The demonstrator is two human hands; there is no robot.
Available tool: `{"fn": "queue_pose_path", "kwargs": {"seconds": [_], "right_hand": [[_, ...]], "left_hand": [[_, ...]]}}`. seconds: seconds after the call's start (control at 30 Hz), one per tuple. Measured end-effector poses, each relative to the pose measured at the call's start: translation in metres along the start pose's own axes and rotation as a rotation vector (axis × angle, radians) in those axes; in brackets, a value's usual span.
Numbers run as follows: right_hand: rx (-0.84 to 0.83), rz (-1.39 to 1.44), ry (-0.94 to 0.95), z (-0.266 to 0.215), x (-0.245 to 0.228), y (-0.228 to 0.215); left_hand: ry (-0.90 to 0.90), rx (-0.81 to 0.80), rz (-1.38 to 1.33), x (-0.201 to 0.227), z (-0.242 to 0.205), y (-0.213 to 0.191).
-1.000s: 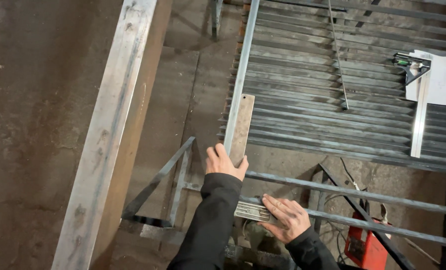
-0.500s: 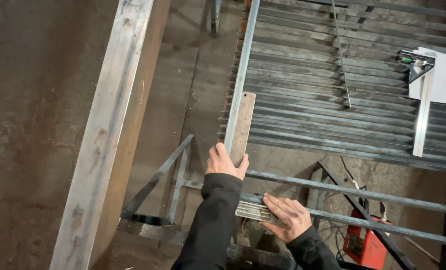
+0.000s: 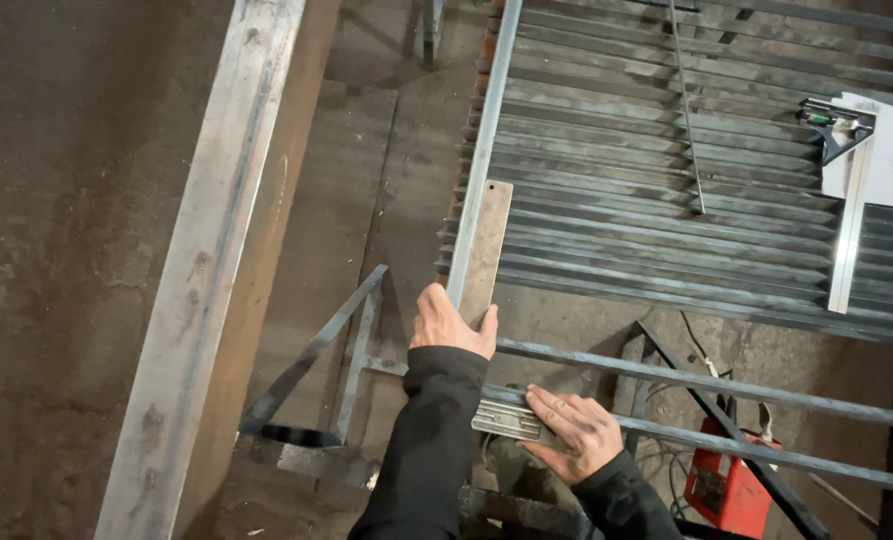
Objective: The person positions a long straight metal bar along the edge of a slatted metal frame on a work stand, using a spirit level and a straightedge to check alignment. They hold the bar steady in place while a coworker welds it, then step back and move around the assembly.
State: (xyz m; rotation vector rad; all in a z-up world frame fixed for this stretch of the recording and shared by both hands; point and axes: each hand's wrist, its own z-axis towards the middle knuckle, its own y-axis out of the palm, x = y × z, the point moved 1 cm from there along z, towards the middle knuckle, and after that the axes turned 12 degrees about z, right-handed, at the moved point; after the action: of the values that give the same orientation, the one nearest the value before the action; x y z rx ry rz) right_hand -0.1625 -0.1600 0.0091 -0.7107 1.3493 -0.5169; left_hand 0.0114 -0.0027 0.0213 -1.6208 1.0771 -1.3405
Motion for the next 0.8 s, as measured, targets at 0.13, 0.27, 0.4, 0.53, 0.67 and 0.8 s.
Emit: {"fn": "queue_pose_path", "kwargs": {"seconds": [0.13,0.27,0.4,0.53,0.67,0.8], "right_hand": [[0.016,0.024,-0.014,-0.002,0.003,0.003],[-0.002,0.016,0.001,-0.001,0.004,0.003],[0.014,0.057,-0.016,0.003,-0.002,-0.003],[0.012,0.077,-0.007,0.001,-0.002,-0.004],[0.025,0.099,0.006,0.003,-0.005,-0.007],[0.022,0.074,-0.008,0.002,-0.004,-0.007]], "left_hand": [[-0.039,-0.055,0.0,0.003,0.0,-0.007],[-0.047,-0.067,0.001,0.001,0.003,-0.007],[-0.04,-0.055,-0.001,0.0,0.001,-0.003],[-0.035,-0.032,0.021,-0.001,-0.001,0.005],[-0.02,-0.016,0.018,-0.005,0.0,0.01],[-0.02,-0.019,0.013,-0.004,0.001,0.009]]}}
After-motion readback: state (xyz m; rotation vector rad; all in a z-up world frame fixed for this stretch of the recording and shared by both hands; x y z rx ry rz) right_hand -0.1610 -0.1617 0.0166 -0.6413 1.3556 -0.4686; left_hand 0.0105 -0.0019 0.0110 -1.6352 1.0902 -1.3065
